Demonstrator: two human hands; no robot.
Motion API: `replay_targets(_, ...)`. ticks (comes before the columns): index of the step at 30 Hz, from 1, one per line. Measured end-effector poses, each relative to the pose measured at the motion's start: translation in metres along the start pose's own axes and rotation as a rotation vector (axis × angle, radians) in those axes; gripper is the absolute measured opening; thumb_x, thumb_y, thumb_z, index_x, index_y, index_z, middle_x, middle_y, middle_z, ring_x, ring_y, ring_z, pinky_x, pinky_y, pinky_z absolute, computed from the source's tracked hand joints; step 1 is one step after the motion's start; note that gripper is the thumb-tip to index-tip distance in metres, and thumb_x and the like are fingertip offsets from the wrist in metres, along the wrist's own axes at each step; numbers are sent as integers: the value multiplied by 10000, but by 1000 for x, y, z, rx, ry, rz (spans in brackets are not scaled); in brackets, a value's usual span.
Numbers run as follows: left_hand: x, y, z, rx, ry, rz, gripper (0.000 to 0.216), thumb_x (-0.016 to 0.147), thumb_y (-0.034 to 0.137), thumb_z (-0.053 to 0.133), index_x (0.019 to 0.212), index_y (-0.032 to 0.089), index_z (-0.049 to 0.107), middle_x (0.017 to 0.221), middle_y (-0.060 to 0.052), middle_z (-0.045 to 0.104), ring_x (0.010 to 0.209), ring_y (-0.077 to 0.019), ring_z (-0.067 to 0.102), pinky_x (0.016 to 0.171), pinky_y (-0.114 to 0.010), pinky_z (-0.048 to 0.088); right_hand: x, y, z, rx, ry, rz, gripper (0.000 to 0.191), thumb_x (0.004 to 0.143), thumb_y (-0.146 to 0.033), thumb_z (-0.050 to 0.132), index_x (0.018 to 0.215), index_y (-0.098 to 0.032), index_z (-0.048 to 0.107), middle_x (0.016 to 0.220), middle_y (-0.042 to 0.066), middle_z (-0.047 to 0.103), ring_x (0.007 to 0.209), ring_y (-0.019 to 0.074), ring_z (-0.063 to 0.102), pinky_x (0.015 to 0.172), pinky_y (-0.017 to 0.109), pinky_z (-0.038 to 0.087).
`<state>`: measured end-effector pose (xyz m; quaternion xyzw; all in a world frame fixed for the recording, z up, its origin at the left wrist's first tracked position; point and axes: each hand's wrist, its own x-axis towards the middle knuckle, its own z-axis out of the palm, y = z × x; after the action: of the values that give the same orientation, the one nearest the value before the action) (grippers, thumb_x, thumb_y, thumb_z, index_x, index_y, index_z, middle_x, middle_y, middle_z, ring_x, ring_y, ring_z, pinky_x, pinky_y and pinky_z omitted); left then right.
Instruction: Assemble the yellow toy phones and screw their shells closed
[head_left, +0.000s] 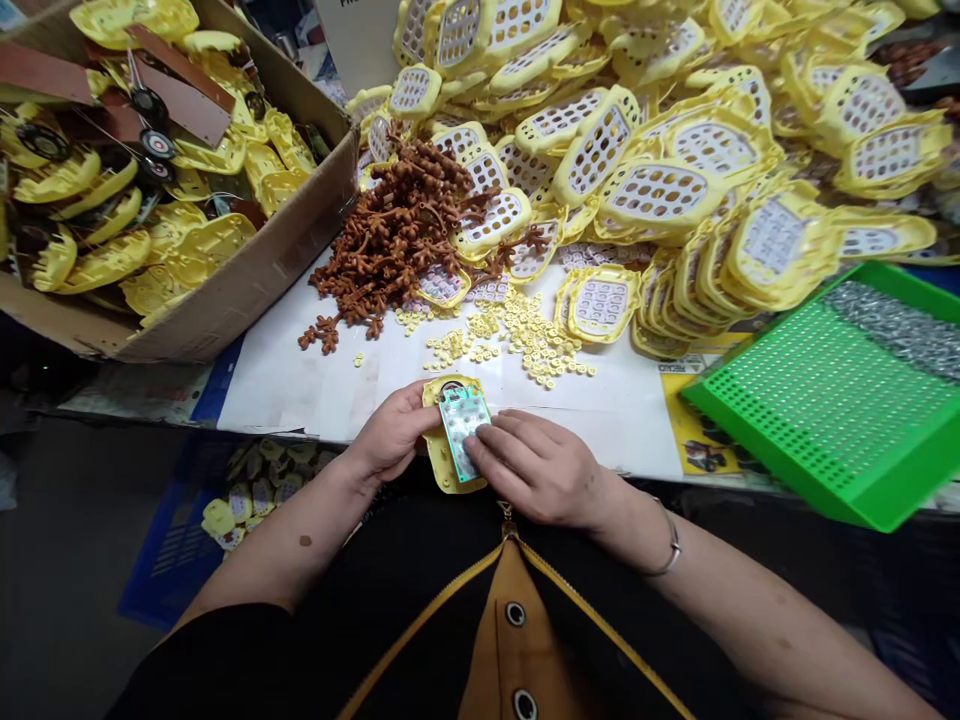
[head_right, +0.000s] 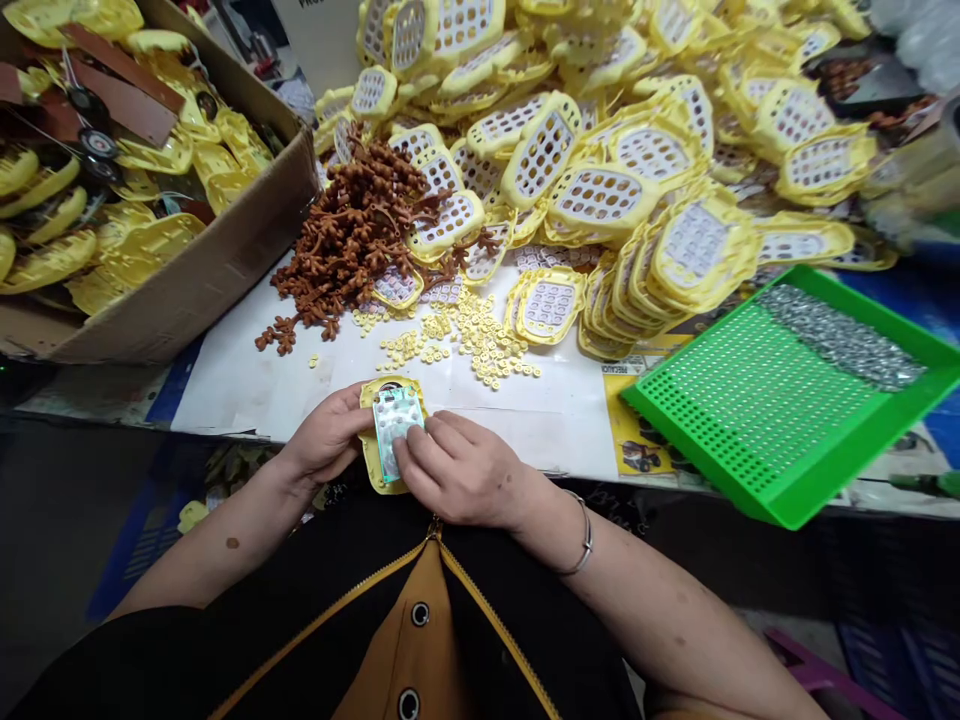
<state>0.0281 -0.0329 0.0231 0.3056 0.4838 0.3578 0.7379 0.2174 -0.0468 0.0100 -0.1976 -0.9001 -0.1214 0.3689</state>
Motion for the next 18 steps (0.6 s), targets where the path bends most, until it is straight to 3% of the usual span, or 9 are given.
replay_targets(10,-1,-3,1,25,32,111,348,645,203,773,983,146,716,912,-62,748,904,-226,675,811,-307,507,7,-6,1,-96,32,-92,188,887,-96,493,871,-116,679,778,68,742,711,183,674,725,336,586)
replay_targets(18,-1,-6,-4,38,42,135,375,668,244,770,1026,147,710,918,-64,748,890,-218,675,822,-308,504,10,-6,5,-93,52,-62,166,880,-91,524,852,-122,684,741,54,740,688,168,678,732,316,589)
